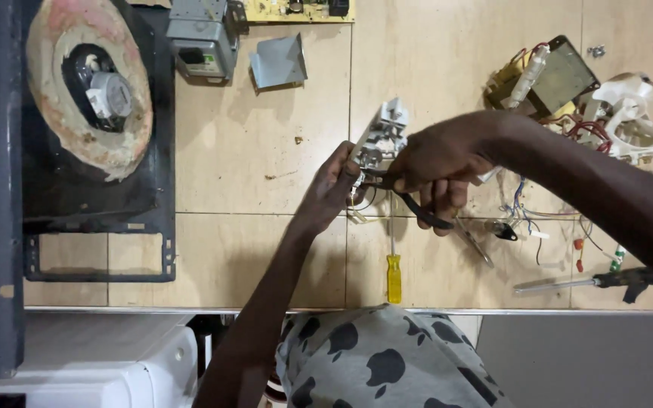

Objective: Inspecting and manipulating electrical components of a disassembled appliance using pliers and a screwdriver.

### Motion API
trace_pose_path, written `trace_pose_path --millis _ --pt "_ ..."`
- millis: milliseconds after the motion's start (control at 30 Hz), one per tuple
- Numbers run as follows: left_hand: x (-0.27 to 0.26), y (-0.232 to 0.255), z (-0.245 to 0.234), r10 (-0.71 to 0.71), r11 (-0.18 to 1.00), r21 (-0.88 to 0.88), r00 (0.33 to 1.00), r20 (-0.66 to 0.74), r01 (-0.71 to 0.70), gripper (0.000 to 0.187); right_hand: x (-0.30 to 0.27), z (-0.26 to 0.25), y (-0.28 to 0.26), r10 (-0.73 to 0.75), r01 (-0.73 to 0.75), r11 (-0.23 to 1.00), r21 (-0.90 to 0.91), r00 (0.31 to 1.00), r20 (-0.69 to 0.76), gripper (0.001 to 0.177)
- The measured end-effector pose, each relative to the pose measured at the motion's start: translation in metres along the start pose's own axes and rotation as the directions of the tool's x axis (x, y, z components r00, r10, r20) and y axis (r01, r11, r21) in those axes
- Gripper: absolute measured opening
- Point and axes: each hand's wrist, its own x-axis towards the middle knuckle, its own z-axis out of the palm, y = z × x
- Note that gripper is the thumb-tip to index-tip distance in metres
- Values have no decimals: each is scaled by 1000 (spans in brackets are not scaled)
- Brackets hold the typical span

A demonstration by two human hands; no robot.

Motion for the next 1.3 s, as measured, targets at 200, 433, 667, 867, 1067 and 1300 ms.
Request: trace_pose_path --millis 200,433,667,867,1067,1300 --pt "-2 -9 -3 -56 998 -34 998 -5 55 50 -46 0 -39 75 -78 997 23 993 90 40" --pt "-4 -16 -7 -92 996 16 996 -4 92 49 -43 5 -18 62 -74 990 117 993 104 45" --pt "-4 -19 -11 -34 999 -10 999 -39 34 52 -64 19 -19 34 -51 932 358 998 53 34" --pt "4 -35 -16 -37 999 1 999 17 37 57 -47 10 9 -103 44 908 417 987 120 42" --pt "1 -33 -16 -2 1000 -7 1000 9 2 53 -41 15 10 -135 56 887 459 981 142 48" --pt "0 -32 -8 28 998 -59 987 -157 -38 49 -35 42 96 -368 391 920 -32 832 -416 48"
